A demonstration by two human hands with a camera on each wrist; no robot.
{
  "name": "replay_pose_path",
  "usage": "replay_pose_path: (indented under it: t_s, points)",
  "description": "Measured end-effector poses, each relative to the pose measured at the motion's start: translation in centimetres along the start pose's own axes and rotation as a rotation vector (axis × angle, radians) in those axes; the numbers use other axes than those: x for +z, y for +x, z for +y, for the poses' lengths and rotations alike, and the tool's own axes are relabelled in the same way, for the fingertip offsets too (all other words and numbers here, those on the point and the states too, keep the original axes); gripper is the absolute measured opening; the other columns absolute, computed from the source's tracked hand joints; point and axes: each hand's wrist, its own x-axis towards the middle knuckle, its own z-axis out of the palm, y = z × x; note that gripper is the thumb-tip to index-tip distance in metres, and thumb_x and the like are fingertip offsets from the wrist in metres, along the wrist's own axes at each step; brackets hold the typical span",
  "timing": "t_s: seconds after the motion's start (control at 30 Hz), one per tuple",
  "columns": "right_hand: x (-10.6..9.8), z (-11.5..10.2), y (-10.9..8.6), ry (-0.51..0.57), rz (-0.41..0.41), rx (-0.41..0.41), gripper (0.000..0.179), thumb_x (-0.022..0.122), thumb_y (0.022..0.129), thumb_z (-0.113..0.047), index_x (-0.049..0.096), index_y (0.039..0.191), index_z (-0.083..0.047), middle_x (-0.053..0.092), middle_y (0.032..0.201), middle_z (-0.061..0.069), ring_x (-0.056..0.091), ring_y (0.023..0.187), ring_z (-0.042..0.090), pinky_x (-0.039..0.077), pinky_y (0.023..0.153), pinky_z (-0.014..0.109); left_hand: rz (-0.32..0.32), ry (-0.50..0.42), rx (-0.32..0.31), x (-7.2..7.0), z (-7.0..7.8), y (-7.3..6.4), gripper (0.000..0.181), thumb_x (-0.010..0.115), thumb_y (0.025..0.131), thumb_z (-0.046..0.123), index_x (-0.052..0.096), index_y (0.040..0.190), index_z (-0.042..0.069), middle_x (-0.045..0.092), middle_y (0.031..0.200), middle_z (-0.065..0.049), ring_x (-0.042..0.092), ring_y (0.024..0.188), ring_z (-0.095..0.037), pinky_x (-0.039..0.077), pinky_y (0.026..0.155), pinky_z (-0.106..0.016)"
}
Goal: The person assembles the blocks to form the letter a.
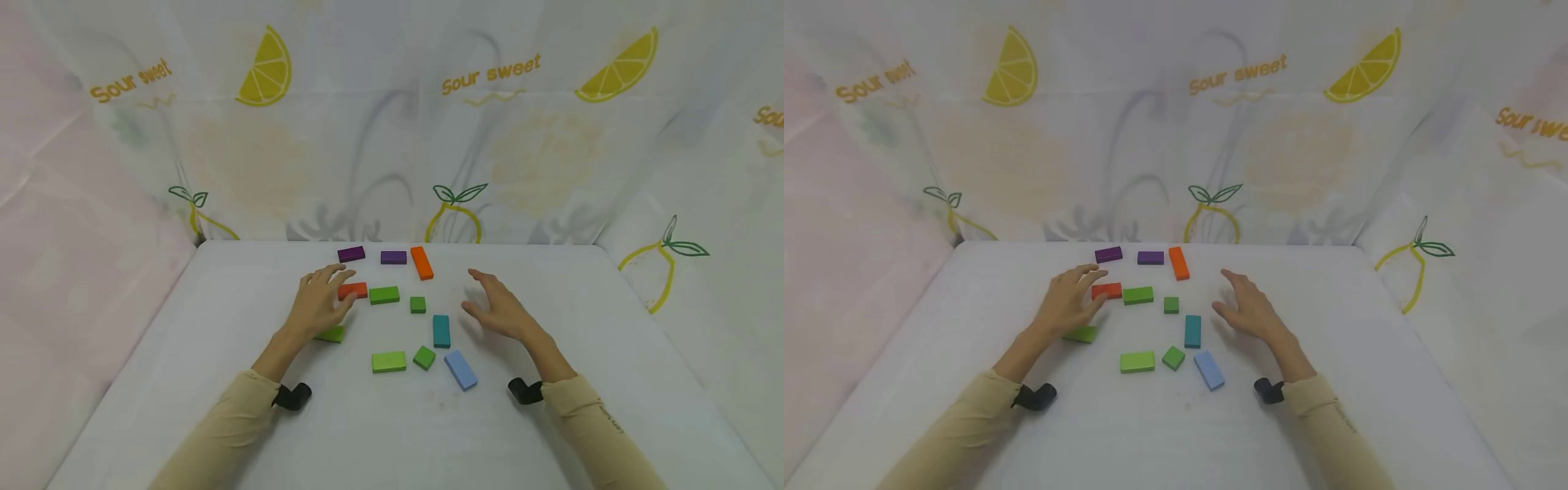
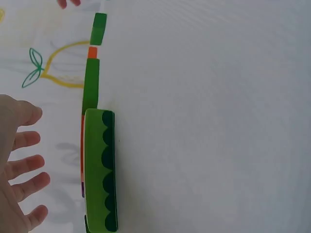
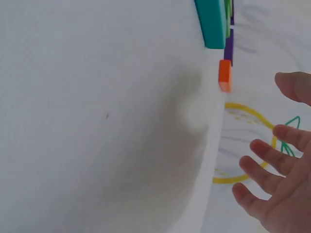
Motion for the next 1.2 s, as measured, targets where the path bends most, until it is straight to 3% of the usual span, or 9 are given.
replay_pose_path:
  t_s: [0.33,0.43,0.53,0.87,1.0,1.2]
  points:
    - [1.1,-0.7,0.6,0.241,0.048,-0.004,0.057,0.059,0.093,-0.029,0.039,0.140,-0.006,0.047,0.140,0.017,0.043,0.129,0.033,0.035,0.106,0.054,-0.002,-0.204,0.020,0.7,1.3,1.4,0.035,0.062,0.090,0.022,0.061,0.123,0.010,0.056,0.127,-0.009,0.053,0.118,-0.031,0.039,0.098,-0.056]
    - [1.7,-0.9,0.8,0.303,0.032,-0.004,0.054,0.058,0.094,-0.029,0.041,0.138,-0.005,0.050,0.138,0.017,0.046,0.127,0.033,0.036,0.105,0.053,0.012,-0.306,0.011,0.7,1.4,1.9,0.030,0.061,0.091,0.018,0.062,0.120,0.010,0.056,0.127,-0.010,0.053,0.119,-0.030,0.042,0.096,-0.054]
    - [2.1,-1.2,0.8,0.352,0.023,0.004,0.052,0.057,0.094,-0.028,0.042,0.138,-0.004,0.050,0.137,0.017,0.047,0.127,0.033,0.037,0.105,0.052,-0.013,-0.367,-0.012,0.7,1.7,2.7,0.028,0.059,0.093,0.019,0.062,0.119,0.011,0.056,0.127,-0.010,0.052,0.121,-0.029,0.043,0.096,-0.052]
    - [0.9,-5.2,0.4,0.497,-0.061,0.058,0.047,0.054,0.096,-0.015,0.040,0.136,0.004,0.045,0.137,0.027,0.042,0.128,0.042,0.034,0.107,0.054,-0.168,-0.404,-0.045,1.1,2.2,3.8,0.034,0.057,0.094,0.022,0.058,0.126,0.008,0.059,0.124,-0.012,0.057,0.112,-0.029,0.049,0.092,-0.047]
    - [1.3,-5.3,0.8,0.514,-0.072,0.062,0.046,0.054,0.095,-0.013,0.040,0.136,0.004,0.045,0.137,0.027,0.043,0.128,0.042,0.034,0.107,0.054,-0.182,-0.412,-0.053,1.4,2.2,3.7,0.034,0.057,0.094,0.022,0.058,0.125,0.007,0.059,0.122,-0.013,0.058,0.112,-0.030,0.049,0.092,-0.047]
    - [2.7,-3.7,2.2,0.518,-0.092,0.049,0.046,0.056,0.095,-0.018,0.042,0.135,0.002,0.047,0.137,0.023,0.045,0.126,0.039,0.034,0.108,0.054,-0.178,-0.403,-0.059,2.0,2.1,3.8,0.032,0.058,0.094,0.022,0.059,0.123,0.010,0.060,0.122,-0.010,0.057,0.113,-0.027,0.049,0.090,-0.047]
